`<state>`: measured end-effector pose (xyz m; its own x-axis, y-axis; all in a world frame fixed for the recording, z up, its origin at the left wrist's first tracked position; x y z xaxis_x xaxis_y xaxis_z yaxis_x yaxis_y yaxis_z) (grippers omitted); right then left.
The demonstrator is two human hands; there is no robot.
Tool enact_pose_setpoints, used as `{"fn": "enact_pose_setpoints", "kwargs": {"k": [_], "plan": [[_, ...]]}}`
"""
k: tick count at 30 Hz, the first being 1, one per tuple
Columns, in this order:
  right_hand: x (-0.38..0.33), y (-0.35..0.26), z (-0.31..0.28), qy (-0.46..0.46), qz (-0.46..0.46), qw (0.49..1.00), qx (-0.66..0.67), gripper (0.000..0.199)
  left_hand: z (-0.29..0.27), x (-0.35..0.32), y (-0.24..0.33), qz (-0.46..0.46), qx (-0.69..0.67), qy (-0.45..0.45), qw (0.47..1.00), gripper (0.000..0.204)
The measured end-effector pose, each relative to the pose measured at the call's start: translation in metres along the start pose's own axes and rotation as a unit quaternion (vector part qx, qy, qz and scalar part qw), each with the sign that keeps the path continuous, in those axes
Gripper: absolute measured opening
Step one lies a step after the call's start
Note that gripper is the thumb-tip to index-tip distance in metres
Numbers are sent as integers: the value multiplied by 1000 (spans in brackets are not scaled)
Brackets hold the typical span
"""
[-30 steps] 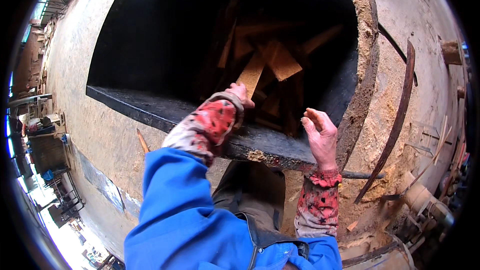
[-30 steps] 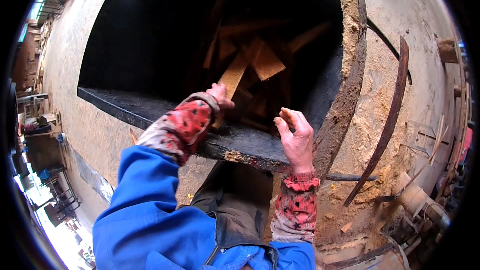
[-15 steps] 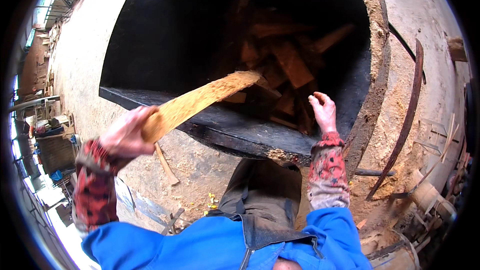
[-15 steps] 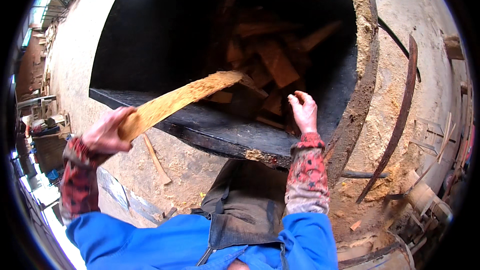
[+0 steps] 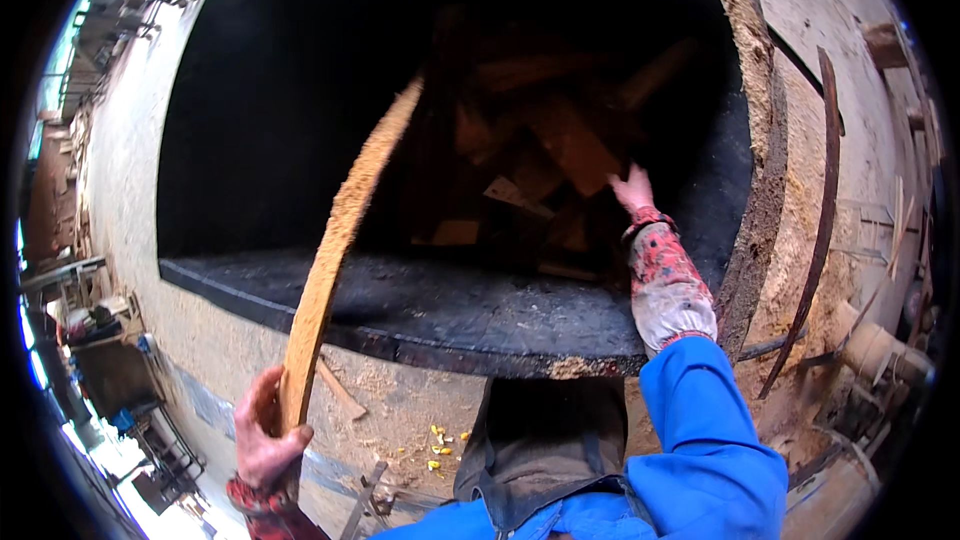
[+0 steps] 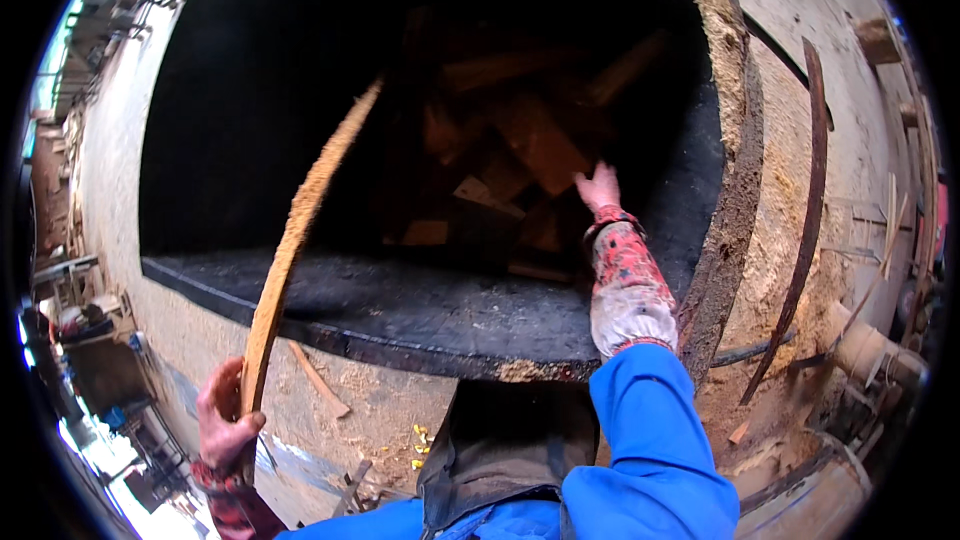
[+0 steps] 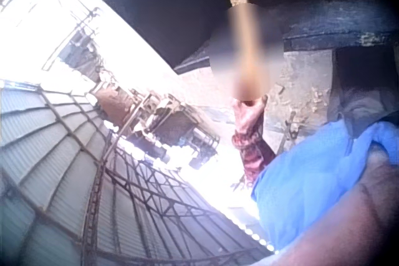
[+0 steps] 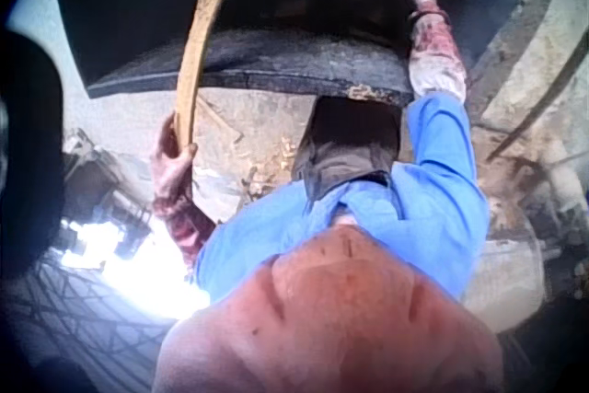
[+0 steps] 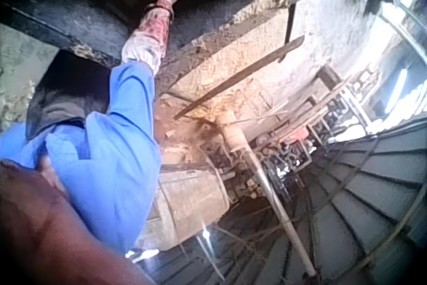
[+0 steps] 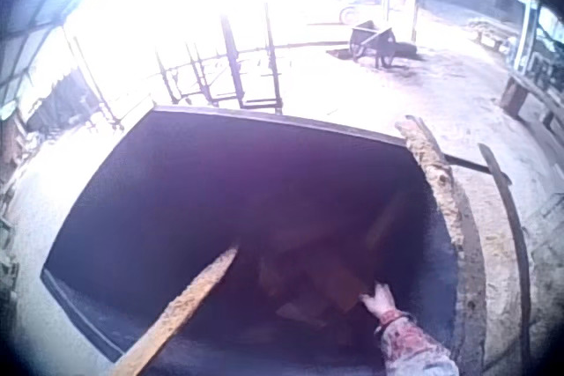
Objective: The person picks up pieces of wood from a pile of sawdust and places them into a wheelbarrow. They handle the wood by hand, lifting and arranging the pieces inside the container.
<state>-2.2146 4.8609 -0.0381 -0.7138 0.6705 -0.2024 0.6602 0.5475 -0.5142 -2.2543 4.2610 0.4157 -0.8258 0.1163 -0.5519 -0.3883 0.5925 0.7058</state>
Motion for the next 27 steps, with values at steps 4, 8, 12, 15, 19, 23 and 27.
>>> {"fn": "enact_pose_setpoints", "kwargs": {"k": [4,8,12,15,19,23,27], "plan": [[-29,-39,29,-34,48,998,30,65,12,15,-41,1,-117,28,993,82],[-110,-128,42,-556,76,820,111,42,27,30,-34,14,-167,36,985,84],[-29,-123,9,-221,-76,966,106,33,31,36,-27,25,-175,57,982,86],[45,-82,-58,79,-37,996,26,28,29,36,-30,19,-153,77,985,90],[133,9,-60,94,-5,995,13,50,28,38,-36,22,-109,89,990,93],[189,55,-18,58,77,964,247,41,27,44,-39,41,-89,89,991,96],[169,8,-4,19,186,885,426,50,36,43,-31,30,-60,141,988,99]]}}
Point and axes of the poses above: each hand's wrist, its own x-axis towards the middle knuckle, its own z-axis out of the palm, y = z × x, the point moved 7 cm from there along x, towards the middle knuckle, and after that the axes turned 2 degrees about y, right-handed, at the moved point
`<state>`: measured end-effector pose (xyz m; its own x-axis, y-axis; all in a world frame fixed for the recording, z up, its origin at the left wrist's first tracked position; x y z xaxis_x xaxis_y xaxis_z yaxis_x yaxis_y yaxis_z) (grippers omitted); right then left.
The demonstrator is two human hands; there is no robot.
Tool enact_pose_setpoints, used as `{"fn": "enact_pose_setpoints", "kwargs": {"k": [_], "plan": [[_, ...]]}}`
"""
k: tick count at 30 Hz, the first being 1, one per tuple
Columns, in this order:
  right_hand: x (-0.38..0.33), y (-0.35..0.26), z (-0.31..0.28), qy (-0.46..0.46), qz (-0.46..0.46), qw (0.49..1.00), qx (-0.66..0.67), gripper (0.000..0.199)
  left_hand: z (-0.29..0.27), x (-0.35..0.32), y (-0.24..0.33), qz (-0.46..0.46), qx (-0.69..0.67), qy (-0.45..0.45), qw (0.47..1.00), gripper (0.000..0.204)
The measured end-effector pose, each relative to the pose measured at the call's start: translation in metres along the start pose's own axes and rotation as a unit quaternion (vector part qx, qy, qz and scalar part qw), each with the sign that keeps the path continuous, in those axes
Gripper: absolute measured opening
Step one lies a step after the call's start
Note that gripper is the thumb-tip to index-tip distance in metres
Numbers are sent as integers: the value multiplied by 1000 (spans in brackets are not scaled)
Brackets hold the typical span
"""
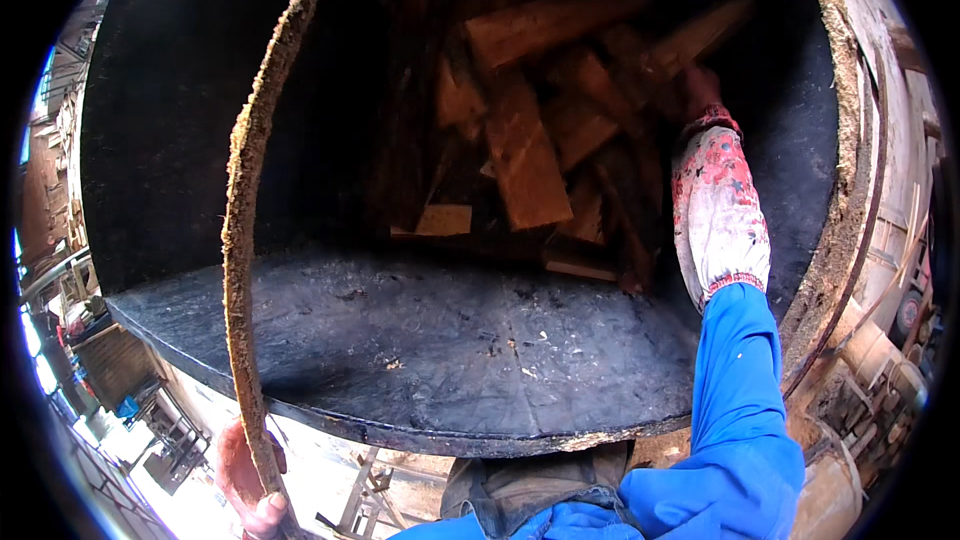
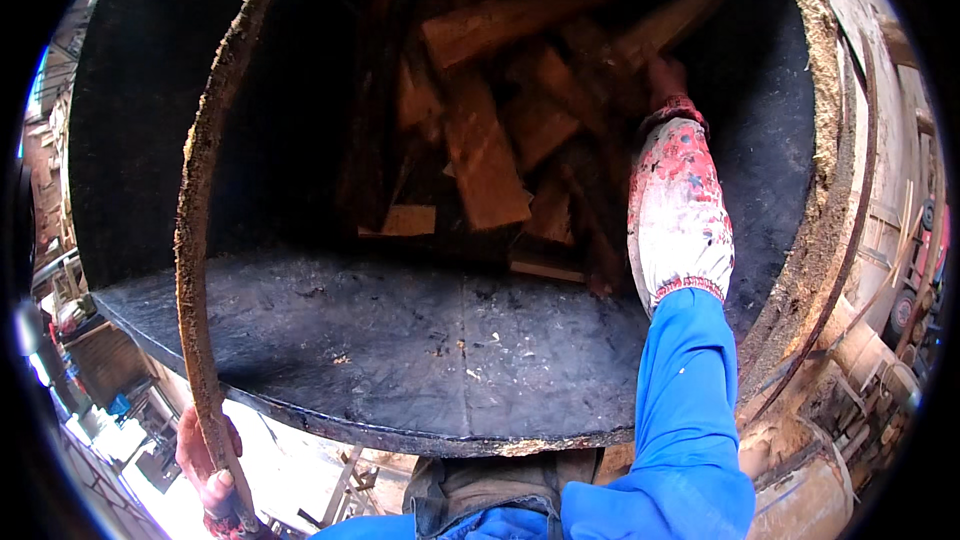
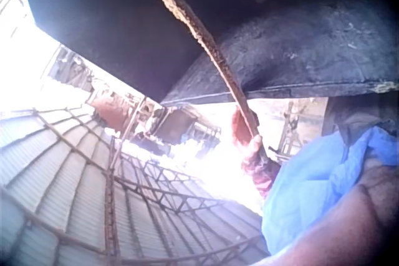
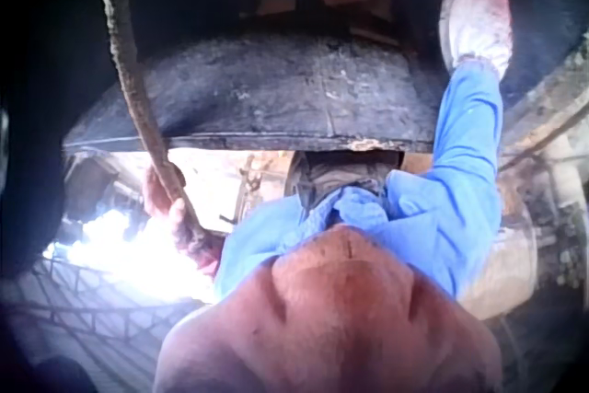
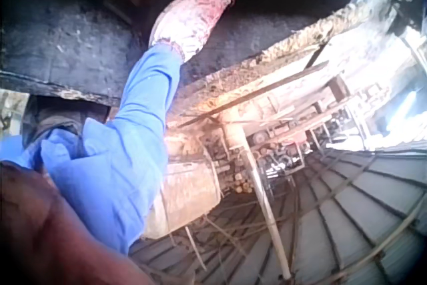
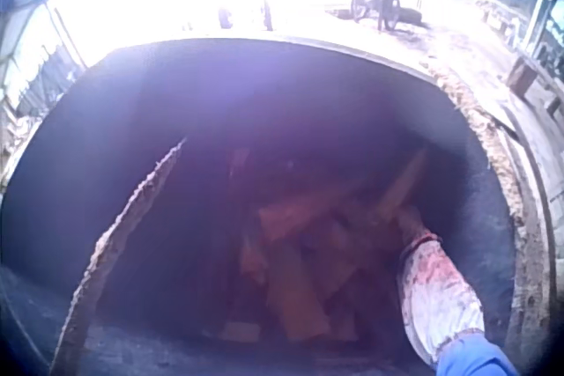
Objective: The person picks up pieces of wood from a pile of sawdust and places them into a wheelbarrow. They handle the wood by hand, lifting and arranging the pieces inside the container.
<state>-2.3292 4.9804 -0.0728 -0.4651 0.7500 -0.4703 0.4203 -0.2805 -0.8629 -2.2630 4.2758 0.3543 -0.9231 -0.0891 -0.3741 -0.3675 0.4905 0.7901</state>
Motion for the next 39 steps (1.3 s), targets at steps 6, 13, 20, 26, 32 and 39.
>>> {"fn": "enact_pose_setpoints", "kwargs": {"k": [6,13,20,26,32,39], "plan": [[-85,-75,32,-39,-160,985,-58,33,-1,1,-3,-7,-14,21,1000,102],[-242,-217,41,-17,-434,881,-187,23,-2,6,1,7,-34,-38,999,95],[-300,-338,8,11,-460,845,-273,32,-1,3,1,5,-43,-52,998,94],[-281,-332,63,-193,-372,894,-156,34,-2,3,-2,11,-58,-52,997,94],[-166,-115,48,-193,-205,901,-330,36,-7,-4,-10,6,-88,-25,996,94],[-166,177,-42,-189,27,838,-511,102,-10,2,-12,-3,-101,7,995,98]]}}
Point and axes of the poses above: each hand's wrist, its own x-axis towards the middle knuckle, its own z-axis out of the palm, y = z × x, the point moved 7 cm from there along x, towards the middle knuckle, and after that the axes turned 2 degrees about y, right-handed, at the moved point
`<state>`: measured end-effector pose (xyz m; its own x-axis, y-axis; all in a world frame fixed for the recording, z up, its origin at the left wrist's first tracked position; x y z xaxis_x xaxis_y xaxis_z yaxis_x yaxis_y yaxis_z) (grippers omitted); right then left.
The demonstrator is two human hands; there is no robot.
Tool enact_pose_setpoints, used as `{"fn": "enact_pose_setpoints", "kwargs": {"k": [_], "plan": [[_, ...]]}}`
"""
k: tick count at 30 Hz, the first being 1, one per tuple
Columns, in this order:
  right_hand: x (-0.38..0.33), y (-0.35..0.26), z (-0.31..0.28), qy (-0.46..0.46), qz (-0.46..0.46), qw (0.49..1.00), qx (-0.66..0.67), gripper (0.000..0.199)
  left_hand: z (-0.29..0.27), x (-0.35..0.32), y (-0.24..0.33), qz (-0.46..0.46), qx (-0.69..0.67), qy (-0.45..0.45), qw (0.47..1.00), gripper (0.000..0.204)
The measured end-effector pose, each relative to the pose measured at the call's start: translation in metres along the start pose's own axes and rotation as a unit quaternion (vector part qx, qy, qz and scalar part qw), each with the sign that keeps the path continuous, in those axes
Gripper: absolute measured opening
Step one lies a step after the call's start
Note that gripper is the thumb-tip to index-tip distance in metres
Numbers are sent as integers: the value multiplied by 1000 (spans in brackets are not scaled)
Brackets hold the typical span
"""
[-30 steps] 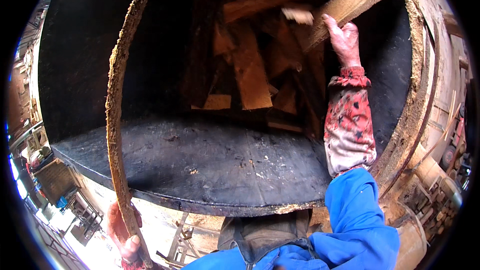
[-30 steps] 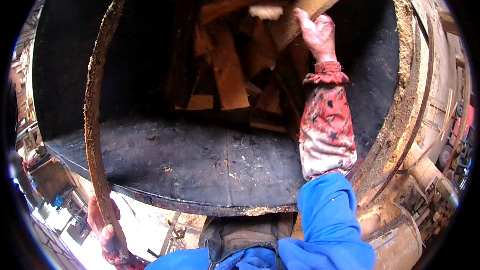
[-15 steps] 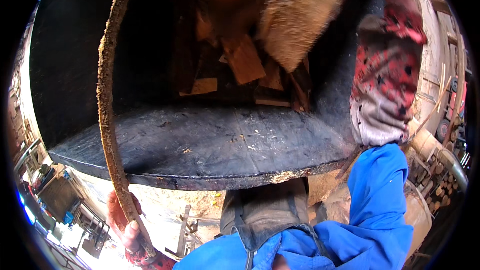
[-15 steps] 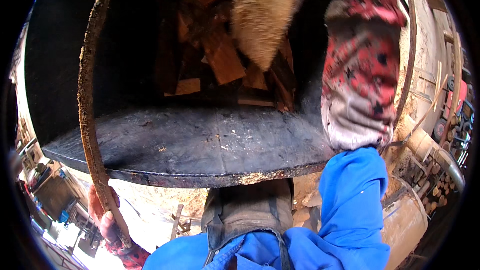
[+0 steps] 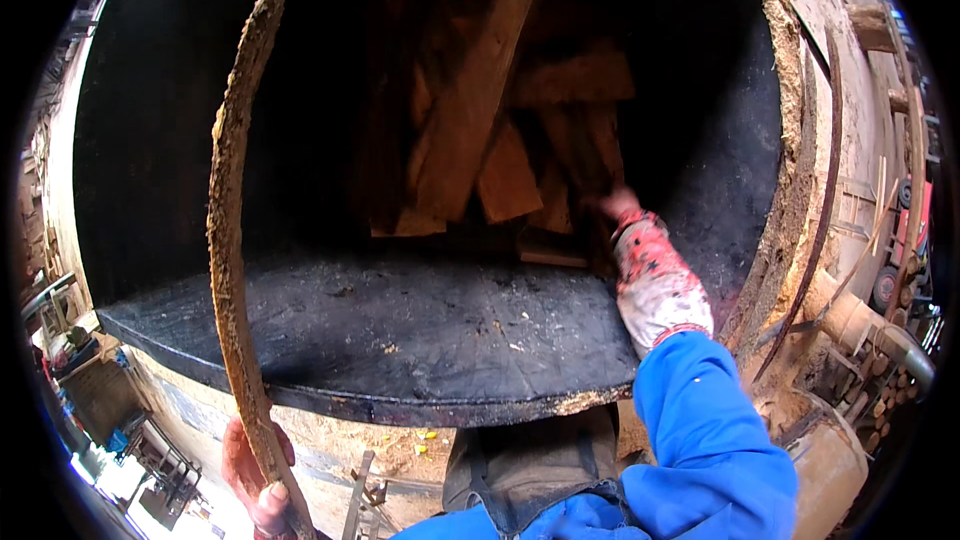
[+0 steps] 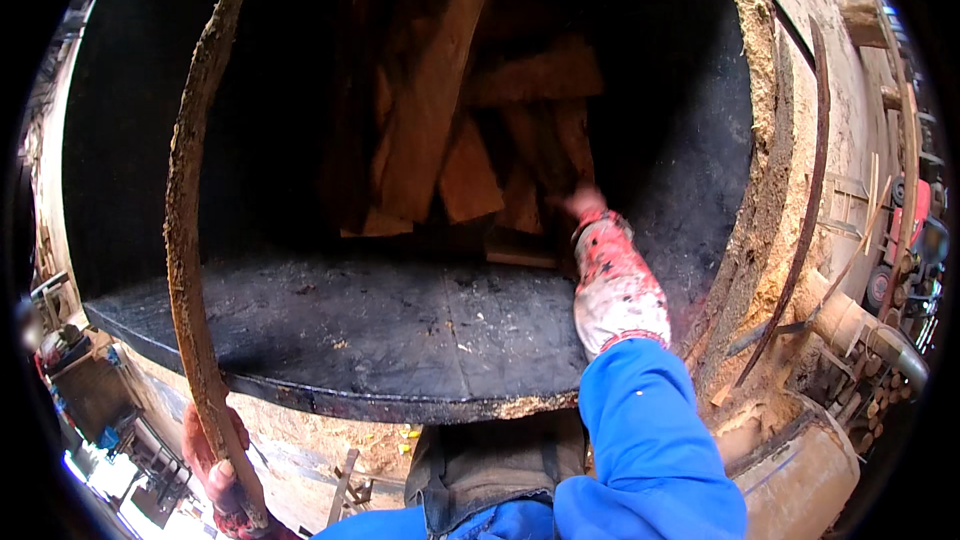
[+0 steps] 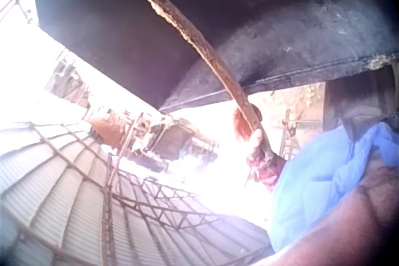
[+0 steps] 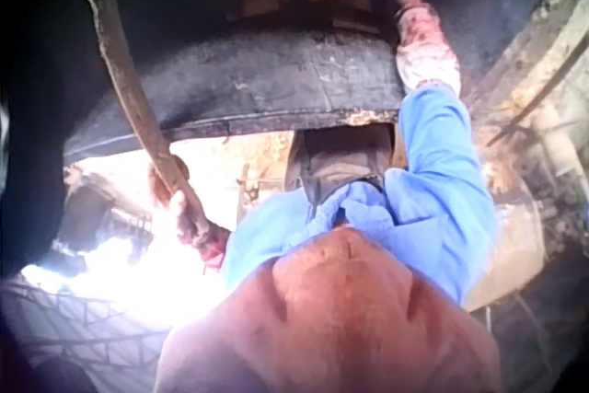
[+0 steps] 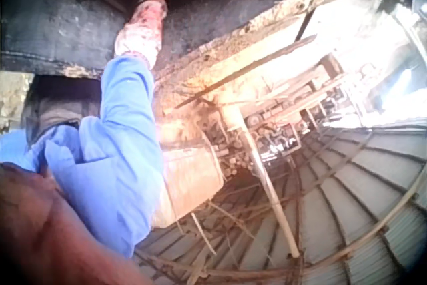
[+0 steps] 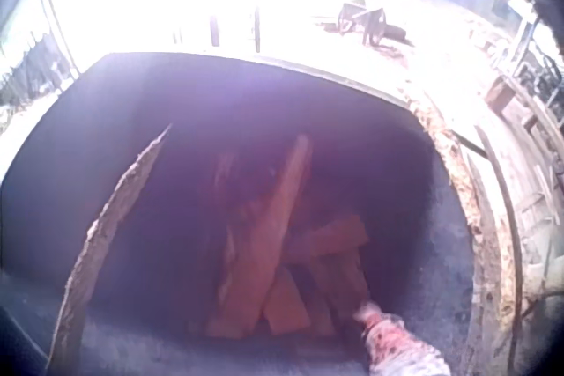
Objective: The person picks up pieces of wood from a pile of sawdust and places them into a wheelbarrow. They handle the wood by hand, lifting and arranging the pieces inside the container.
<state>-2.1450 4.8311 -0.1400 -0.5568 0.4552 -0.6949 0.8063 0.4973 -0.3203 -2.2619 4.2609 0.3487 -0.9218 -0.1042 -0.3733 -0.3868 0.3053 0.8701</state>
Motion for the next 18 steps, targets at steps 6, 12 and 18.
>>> {"fn": "enact_pose_setpoints", "kwargs": {"k": [6,12,18], "plan": [[-30,-26,18,100,165,965,-179,118,8,-2,1,-27,23,21,999,98],[-42,-33,-2,155,70,968,-184,88,5,1,2,-20,3,-17,1000,95],[-60,-49,-25,38,67,980,-182,101,-5,3,-4,-7,-15,-33,999,97]]}}
Point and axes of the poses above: each hand's wrist, its own x-axis towards the middle knuckle, its own z-axis out of the palm, y = z × x, the point moved 7 cm from there along x, towards the middle knuckle, and after that the axes turned 2 degrees about y, right-handed, at the moved point
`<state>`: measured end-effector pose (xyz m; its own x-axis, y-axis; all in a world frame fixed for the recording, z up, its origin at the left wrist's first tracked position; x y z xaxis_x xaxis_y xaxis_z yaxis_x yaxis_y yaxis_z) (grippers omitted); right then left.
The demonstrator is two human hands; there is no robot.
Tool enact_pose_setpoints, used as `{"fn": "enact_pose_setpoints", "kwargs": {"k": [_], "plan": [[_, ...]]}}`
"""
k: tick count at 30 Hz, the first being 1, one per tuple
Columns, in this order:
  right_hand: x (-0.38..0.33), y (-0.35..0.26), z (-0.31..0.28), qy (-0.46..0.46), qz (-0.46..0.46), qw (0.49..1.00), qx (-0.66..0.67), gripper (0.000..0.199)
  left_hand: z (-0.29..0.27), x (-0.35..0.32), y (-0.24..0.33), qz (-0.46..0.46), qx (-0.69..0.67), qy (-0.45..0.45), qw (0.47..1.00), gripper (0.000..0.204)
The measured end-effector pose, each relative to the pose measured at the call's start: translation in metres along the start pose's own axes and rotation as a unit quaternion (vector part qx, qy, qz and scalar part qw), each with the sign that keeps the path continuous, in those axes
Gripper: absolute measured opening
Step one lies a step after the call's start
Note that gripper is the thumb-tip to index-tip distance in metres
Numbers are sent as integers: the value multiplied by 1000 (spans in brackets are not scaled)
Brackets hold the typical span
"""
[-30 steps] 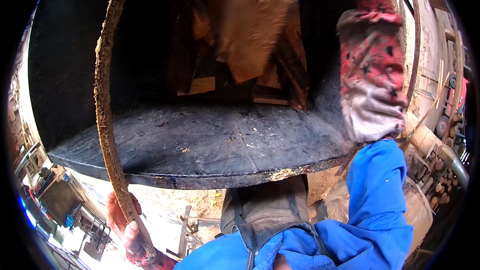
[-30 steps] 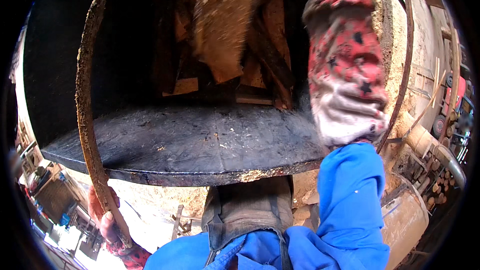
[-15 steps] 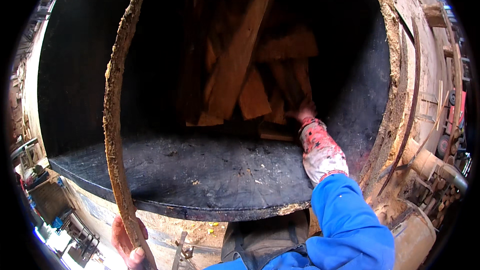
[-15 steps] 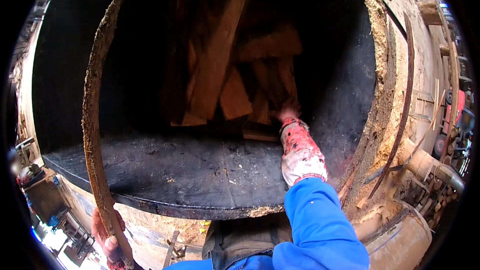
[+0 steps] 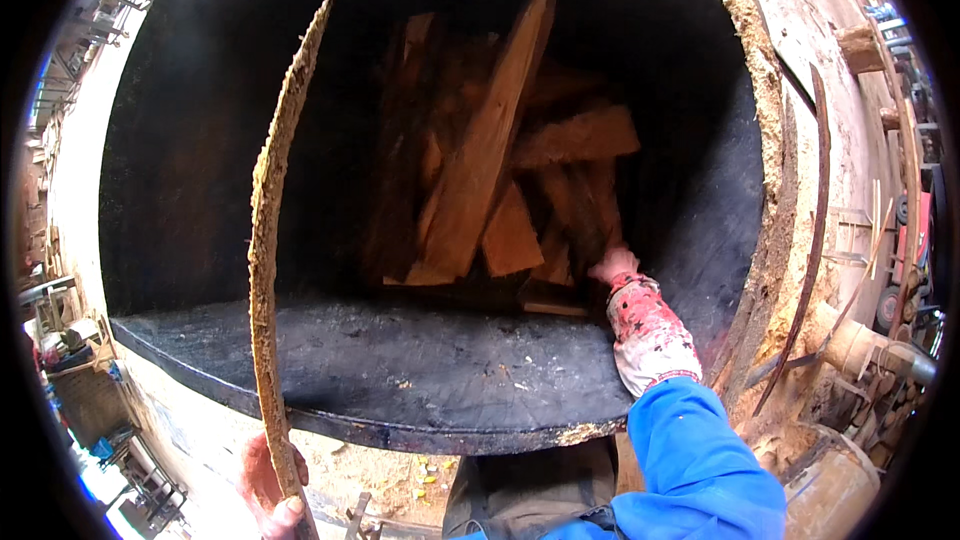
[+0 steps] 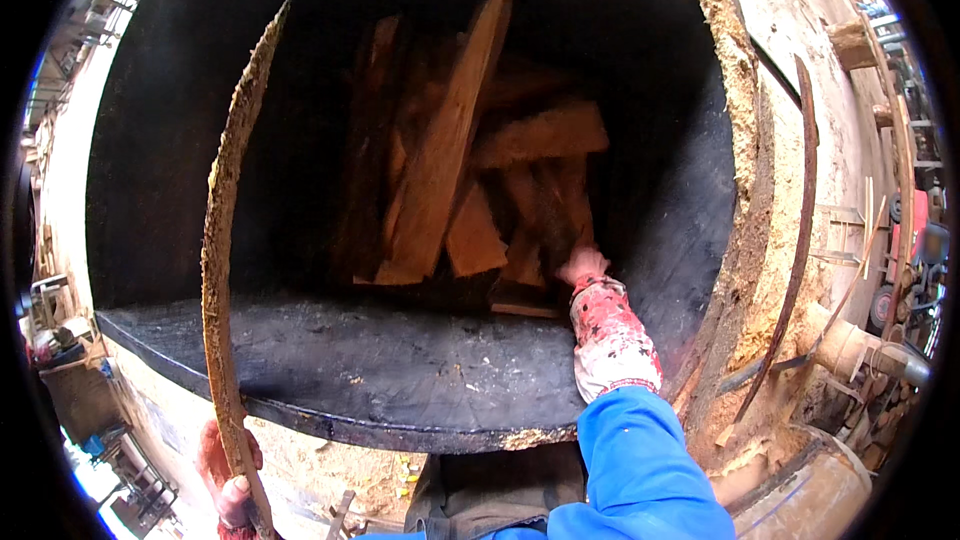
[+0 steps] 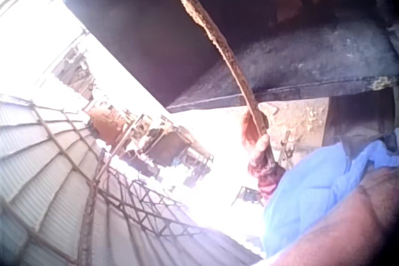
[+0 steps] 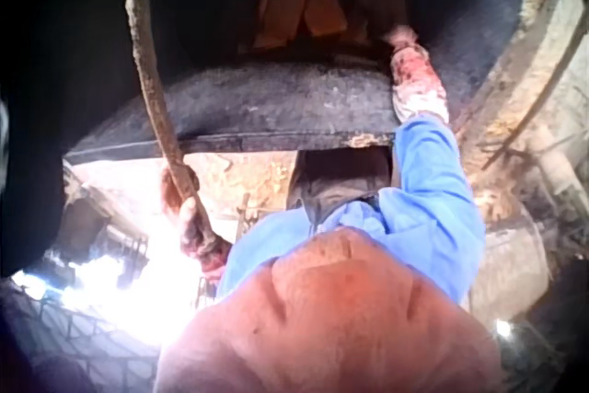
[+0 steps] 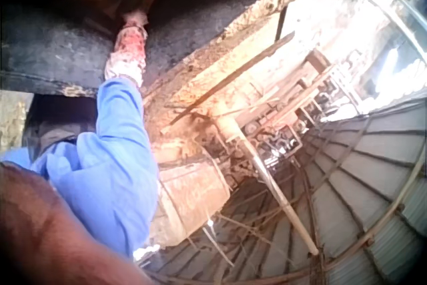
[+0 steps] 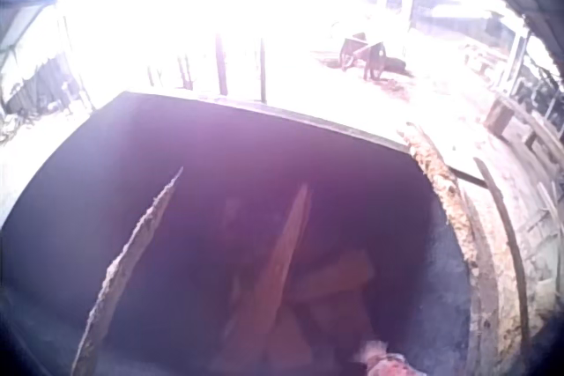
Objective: The person picks up pieces of wood from a pile of sawdust and places them into a wheelbarrow. They handle the wood by hand, lifting and arranging the pieces inside the container.
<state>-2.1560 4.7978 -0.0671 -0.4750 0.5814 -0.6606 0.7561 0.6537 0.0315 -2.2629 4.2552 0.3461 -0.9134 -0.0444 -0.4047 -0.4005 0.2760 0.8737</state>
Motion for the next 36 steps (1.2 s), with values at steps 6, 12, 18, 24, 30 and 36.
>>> {"fn": "enact_pose_setpoints", "kwargs": {"k": [6,12,18,24,30,36], "plan": [[-56,-23,-59,-18,-39,997,62,80,-2,-2,-2,4,-28,-36,999,91],[-140,-61,-132,-31,-109,978,176,79,5,-3,12,-7,-45,-69,997,84],[-261,-55,-178,-93,-92,895,426,60,3,-5,16,-7,-105,-111,988,82],[-386,34,-178,-97,-6,885,455,66,3,-3,15,4,-109,-117,987,71],[-487,83,-190,-48,-86,924,370,73,3,-7,13,-2,-98,-116,988,65],[-552,91,-220,-29,-113,960,256,82,8,-10,17,18,-114,-108,988,59]]}}
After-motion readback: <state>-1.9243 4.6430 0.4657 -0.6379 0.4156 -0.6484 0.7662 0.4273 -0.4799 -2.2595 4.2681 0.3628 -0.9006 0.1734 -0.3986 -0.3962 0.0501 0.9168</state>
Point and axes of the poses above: each hand's wrist, its own x-axis towards the middle knuckle, its own z-axis out of the palm, y = z × x, the point moved 7 cm from there along x, towards the middle knuckle, and after that the axes turned 2 degrees about y, right-handed, at the moved point
